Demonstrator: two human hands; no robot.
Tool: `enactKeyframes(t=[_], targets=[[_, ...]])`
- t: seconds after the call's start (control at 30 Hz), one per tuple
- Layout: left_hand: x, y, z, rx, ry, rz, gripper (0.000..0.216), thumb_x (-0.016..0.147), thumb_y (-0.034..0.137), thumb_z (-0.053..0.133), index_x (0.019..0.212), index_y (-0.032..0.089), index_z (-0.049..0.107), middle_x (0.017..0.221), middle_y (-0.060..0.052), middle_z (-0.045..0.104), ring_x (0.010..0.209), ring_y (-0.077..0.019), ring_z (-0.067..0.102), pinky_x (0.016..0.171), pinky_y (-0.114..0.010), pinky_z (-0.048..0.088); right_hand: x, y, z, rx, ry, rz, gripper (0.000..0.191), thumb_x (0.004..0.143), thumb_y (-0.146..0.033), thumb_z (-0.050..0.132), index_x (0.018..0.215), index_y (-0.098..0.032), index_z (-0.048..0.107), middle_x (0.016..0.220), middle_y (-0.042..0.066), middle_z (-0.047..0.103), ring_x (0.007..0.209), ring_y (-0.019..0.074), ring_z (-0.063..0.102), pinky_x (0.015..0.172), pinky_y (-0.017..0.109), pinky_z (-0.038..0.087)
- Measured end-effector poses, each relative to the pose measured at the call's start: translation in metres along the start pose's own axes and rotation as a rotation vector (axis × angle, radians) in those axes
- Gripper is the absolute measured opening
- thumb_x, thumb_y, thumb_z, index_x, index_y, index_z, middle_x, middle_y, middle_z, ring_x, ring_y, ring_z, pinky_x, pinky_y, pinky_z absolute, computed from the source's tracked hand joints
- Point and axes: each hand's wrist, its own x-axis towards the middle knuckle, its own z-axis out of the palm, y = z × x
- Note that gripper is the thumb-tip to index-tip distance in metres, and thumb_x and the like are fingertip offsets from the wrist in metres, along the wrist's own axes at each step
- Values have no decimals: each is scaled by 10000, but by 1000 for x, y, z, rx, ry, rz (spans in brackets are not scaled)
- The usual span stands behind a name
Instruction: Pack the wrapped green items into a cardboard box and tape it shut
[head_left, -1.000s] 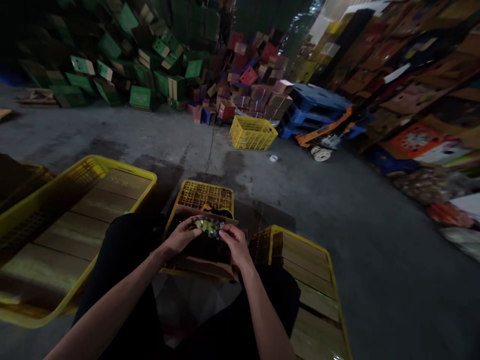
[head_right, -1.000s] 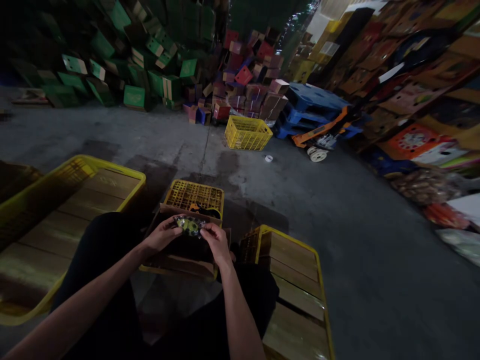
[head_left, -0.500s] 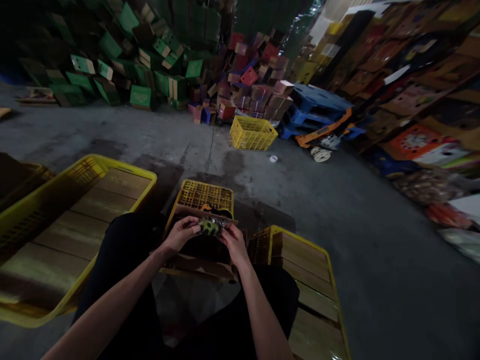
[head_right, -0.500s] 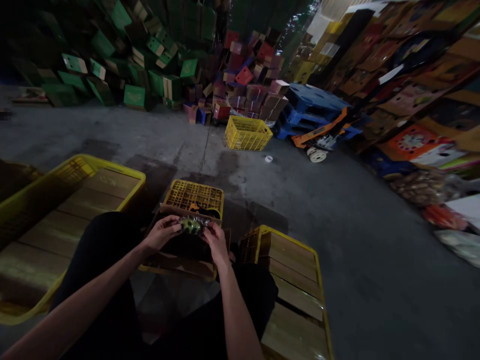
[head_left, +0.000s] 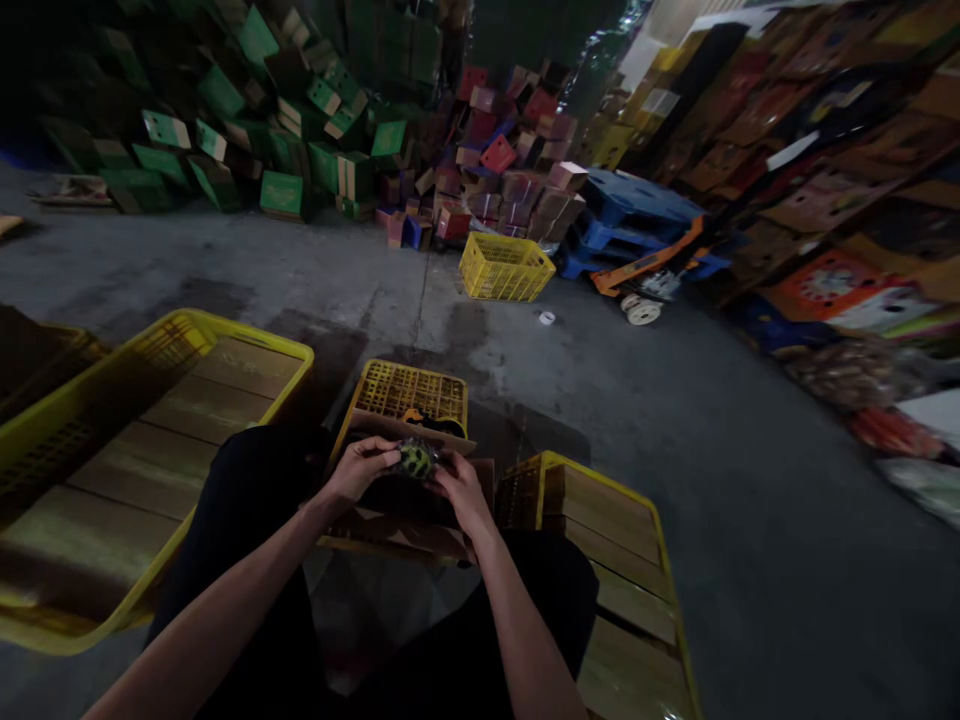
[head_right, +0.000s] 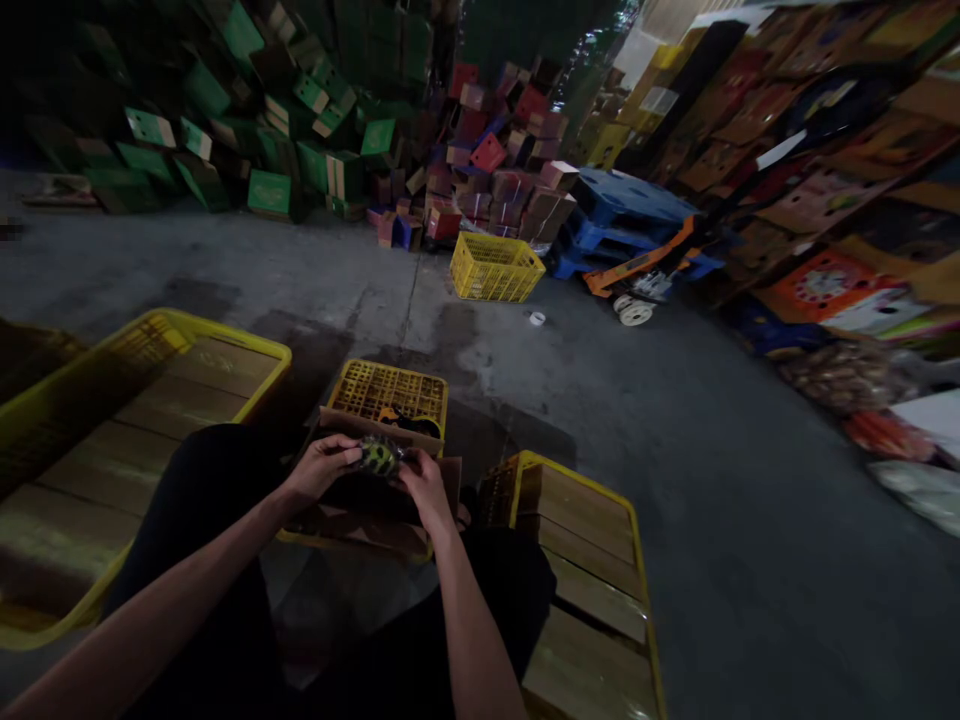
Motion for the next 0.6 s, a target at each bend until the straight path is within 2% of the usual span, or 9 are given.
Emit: enactKeyframes(t=[0.33,0.6], targets=[[0,0,1,25,8,15,305,578,291,936,754,138,738,836,-33,763,727,-152,682,739,-280,533,0,3,1,9,-46,28,423,666,-333,809,1052,-251,660,1014,17,691,998,248,661,791,389,613],[0,1,0,-21,-60,13,322,650,299,907,880,162,729,878,-31,737,803,-151,676,792,-276,528,-2,-2,0,-32,-17,-8,333,661,-346,807,930,-227,651,903,11,684,919,248,666,749,386,617]])
